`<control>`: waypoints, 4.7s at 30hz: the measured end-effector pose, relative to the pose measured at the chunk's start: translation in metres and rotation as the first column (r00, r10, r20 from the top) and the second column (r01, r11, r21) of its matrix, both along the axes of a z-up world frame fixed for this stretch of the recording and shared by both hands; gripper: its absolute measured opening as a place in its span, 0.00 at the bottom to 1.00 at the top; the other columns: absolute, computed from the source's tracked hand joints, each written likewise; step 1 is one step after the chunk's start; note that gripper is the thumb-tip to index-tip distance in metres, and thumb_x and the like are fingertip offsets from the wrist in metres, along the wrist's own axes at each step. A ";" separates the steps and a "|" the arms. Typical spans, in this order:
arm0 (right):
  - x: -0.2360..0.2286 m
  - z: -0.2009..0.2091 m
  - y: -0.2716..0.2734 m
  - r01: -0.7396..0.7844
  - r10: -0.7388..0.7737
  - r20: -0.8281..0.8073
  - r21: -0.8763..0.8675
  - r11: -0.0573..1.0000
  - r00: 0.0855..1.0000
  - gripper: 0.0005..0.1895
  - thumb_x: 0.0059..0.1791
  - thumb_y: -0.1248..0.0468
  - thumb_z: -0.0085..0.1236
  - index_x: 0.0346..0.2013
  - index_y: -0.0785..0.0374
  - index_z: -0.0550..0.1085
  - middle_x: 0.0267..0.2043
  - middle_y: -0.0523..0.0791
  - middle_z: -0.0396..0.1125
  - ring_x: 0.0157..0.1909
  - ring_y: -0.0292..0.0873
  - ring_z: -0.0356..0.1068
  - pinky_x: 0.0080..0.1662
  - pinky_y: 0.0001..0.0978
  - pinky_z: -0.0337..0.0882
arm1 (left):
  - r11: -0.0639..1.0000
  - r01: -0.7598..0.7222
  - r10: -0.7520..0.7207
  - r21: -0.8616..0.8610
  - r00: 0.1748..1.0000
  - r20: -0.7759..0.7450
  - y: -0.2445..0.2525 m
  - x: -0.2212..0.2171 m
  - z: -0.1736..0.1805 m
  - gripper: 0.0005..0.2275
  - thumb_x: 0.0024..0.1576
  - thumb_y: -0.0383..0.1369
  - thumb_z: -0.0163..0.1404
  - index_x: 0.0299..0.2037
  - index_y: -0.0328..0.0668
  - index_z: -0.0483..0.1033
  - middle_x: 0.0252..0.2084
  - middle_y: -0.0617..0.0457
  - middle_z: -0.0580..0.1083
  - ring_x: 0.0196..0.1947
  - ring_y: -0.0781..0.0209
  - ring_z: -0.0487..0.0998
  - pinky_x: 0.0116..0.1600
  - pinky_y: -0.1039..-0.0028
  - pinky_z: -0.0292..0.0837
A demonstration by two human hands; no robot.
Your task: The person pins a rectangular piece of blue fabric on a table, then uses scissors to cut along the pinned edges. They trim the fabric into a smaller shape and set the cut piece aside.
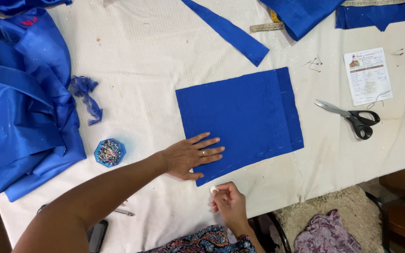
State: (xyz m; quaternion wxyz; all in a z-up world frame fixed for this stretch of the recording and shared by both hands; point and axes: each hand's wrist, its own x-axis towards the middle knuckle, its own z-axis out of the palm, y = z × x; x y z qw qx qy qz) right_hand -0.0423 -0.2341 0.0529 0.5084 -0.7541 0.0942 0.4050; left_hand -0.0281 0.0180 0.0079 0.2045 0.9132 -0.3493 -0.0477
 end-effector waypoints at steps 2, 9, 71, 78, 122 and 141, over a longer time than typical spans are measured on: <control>-0.002 0.004 0.011 -0.030 0.030 0.002 -0.003 1.000 1.000 0.08 0.48 0.67 0.60 0.37 0.69 0.74 0.22 0.52 0.72 0.24 0.45 0.76 0.24 0.32 0.78 | 1.000 0.008 -0.008 0.002 1.000 -0.016 -0.003 -0.002 -0.002 0.33 0.61 0.53 0.33 0.74 0.46 0.45 0.77 0.51 0.42 0.77 0.49 0.33 0.75 0.52 0.20; 0.000 -0.010 0.019 -0.089 0.089 0.049 0.002 0.996 0.995 0.08 0.49 0.63 0.59 0.36 0.67 0.73 0.19 0.50 0.71 0.24 0.44 0.78 0.24 0.31 0.78 | 1.000 0.019 -0.018 0.021 0.999 -0.038 -0.006 -0.003 -0.005 0.33 0.61 0.54 0.33 0.73 0.47 0.47 0.77 0.50 0.42 0.77 0.48 0.33 0.75 0.51 0.19; 0.031 -0.007 0.007 0.151 -0.157 0.100 0.066 0.986 0.983 0.03 0.48 0.72 0.58 0.33 0.70 0.73 0.20 0.53 0.71 0.17 0.44 0.70 0.25 0.36 0.78 | 0.996 0.048 -0.048 -0.076 0.999 0.002 -0.023 0.015 -0.012 0.21 0.66 0.45 0.30 0.68 0.56 0.61 0.75 0.50 0.51 0.77 0.45 0.41 0.76 0.49 0.27; 0.025 -0.007 0.014 0.137 -0.141 0.086 0.052 0.989 0.986 0.05 0.48 0.69 0.59 0.33 0.70 0.73 0.20 0.53 0.71 0.18 0.46 0.73 0.26 0.36 0.79 | 0.976 0.134 -0.089 0.169 0.965 -0.247 -0.029 0.027 0.010 0.28 0.59 0.52 0.38 0.71 0.61 0.54 0.77 0.54 0.43 0.77 0.48 0.31 0.74 0.50 0.19; 0.033 0.008 -0.040 0.113 -0.114 -0.033 -0.011 0.994 0.993 0.06 0.51 0.76 0.52 0.42 0.70 0.73 0.29 0.53 0.73 0.26 0.44 0.71 0.31 0.32 0.80 | 0.983 0.065 -0.030 0.170 0.979 -0.199 -0.030 0.018 0.023 0.39 0.53 0.57 0.49 0.72 0.57 0.49 0.76 0.47 0.42 0.76 0.43 0.34 0.73 0.48 0.23; 0.414 0.021 -0.121 -0.085 0.192 0.593 -0.204 0.975 0.782 0.10 0.55 0.62 0.49 0.48 0.62 0.74 0.31 0.46 0.70 0.30 0.38 0.69 0.35 0.30 0.75 | -0.306 -0.915 0.880 -0.263 -0.167 -0.444 -0.101 -0.037 0.014 0.13 0.54 0.29 0.56 0.50 0.47 0.78 0.47 0.50 0.73 0.42 0.58 0.78 0.50 0.69 0.78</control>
